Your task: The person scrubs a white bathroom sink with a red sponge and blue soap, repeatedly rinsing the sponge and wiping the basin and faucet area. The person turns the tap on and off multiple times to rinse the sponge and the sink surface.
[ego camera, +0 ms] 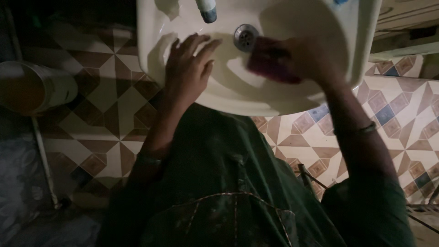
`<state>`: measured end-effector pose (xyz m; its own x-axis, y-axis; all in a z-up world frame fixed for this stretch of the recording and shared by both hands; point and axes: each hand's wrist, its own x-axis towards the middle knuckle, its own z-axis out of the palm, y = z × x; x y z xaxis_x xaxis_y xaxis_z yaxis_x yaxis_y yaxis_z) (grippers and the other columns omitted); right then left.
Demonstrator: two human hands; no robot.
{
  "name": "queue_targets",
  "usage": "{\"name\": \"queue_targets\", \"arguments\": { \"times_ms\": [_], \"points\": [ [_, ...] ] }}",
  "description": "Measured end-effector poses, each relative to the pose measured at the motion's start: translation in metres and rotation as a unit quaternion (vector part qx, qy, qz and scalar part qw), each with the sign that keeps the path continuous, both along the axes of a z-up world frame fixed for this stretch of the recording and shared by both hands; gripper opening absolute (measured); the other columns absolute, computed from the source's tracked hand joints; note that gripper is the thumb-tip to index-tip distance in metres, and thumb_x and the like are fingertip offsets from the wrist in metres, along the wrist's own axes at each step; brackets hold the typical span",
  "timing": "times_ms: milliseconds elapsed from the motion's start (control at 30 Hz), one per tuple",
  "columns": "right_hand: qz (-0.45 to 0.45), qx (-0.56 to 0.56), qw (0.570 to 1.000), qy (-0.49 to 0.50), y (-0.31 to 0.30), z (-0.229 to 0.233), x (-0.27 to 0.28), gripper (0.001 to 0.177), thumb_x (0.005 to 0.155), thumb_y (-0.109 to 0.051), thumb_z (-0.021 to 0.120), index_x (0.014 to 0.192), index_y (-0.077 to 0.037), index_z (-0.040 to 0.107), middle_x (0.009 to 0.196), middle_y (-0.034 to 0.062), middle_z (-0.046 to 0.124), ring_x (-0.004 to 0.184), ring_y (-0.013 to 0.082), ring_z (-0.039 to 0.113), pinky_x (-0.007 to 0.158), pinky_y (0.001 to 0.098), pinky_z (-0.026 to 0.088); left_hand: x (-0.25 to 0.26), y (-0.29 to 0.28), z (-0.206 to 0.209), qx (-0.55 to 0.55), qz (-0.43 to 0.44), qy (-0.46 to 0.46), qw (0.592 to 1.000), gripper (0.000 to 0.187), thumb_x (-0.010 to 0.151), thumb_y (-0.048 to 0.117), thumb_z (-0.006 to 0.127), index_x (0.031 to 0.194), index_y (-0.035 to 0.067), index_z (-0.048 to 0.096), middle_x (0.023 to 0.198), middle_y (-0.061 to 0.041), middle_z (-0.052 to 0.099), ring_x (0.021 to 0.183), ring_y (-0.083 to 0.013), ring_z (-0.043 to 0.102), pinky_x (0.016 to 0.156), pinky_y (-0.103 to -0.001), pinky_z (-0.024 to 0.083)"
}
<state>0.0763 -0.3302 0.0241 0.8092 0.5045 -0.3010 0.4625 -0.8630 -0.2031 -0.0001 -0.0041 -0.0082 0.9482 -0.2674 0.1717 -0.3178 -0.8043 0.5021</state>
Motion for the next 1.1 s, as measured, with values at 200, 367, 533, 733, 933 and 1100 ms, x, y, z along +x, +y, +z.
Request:
{"name": "queue_targets", "arguments": {
  "times_ms": [200,367,533,733,933,1100],
  "points": [
    [-0.01,0.055,0.998,-0.006,-0.049,-0.034,0.021,0.045,0.096,-0.034,0.075,0.137,-0.019,0.07,0.121,0.0171,0.073,0.105,0.0383,0.07,0.09,0.05,0.056,0.004,0.032,-0.018,-0.021,0.108,-0.038,0.993,0.064,0.106,0.023,0.075,0.162,0.02,0.045,0.161,-0.011,0.042,0.152,-0.0346,0.036,0.128,-0.064,0.021],
    [-0.015,0.078,0.971,0.227,0.009,-0.027,0.014,0.044,0.096,-0.027,0.065,0.14,-0.027,0.066,0.124,0.0086,0.074,0.105,0.0289,0.071,0.097,0.047,0.054,-0.002,0.039,-0.009,0.058,0.101,-0.091,0.989,0.059,0.104,0.025,0.076,0.157,0.021,0.05,0.159,-0.012,0.044,0.152,-0.0389,0.031,0.124,-0.068,0.015],
    [-0.046,0.29,0.854,0.431,0.087,-0.004,-0.014,0.051,0.104,-0.033,0.052,0.151,-0.012,0.054,0.104,0.0238,0.071,0.085,0.0253,0.069,0.085,0.0431,0.059,0.002,0.036,-0.014,-0.003,0.137,-0.121,0.983,0.042,0.111,0.025,0.07,0.152,0.023,0.058,0.152,-0.007,0.056,0.149,-0.0318,0.042,0.127,-0.065,0.017],
    [-0.048,0.232,0.918,0.319,0.112,0.003,-0.04,0.051,0.109,-0.037,0.039,0.156,-0.018,0.049,0.11,0.0175,0.075,0.075,0.0247,0.073,0.085,0.0427,0.058,0.0,0.035,-0.009,-0.04,0.104,-0.077,0.991,0.017,0.111,0.03,0.067,0.127,0.024,0.071,0.116,0.0,0.074,0.117,-0.0216,0.066,0.123,-0.062,0.015],
    [-0.003,-0.056,0.991,0.118,0.031,-0.003,-0.034,0.046,0.108,-0.031,0.043,0.152,-0.021,0.051,0.121,0.0129,0.072,0.078,0.0323,0.076,0.078,0.0468,0.062,0.0,0.037,-0.005,-0.026,0.093,-0.115,0.989,0.016,0.113,0.028,0.064,0.127,0.023,0.068,0.109,0.001,0.075,0.102,-0.0178,0.072,0.123,-0.063,0.009],
    [0.095,-0.003,0.991,-0.1,0.017,-0.005,-0.036,0.033,0.11,-0.033,0.049,0.14,-0.021,0.06,0.123,0.0099,0.077,0.089,0.0279,0.076,0.074,0.0431,0.062,-0.002,0.033,-0.015,-0.014,0.102,-0.05,0.993,0.02,0.108,0.024,0.068,0.127,0.017,0.066,0.103,-0.006,0.071,0.099,-0.0217,0.068,0.116,-0.053,0.018]
  ]
}}
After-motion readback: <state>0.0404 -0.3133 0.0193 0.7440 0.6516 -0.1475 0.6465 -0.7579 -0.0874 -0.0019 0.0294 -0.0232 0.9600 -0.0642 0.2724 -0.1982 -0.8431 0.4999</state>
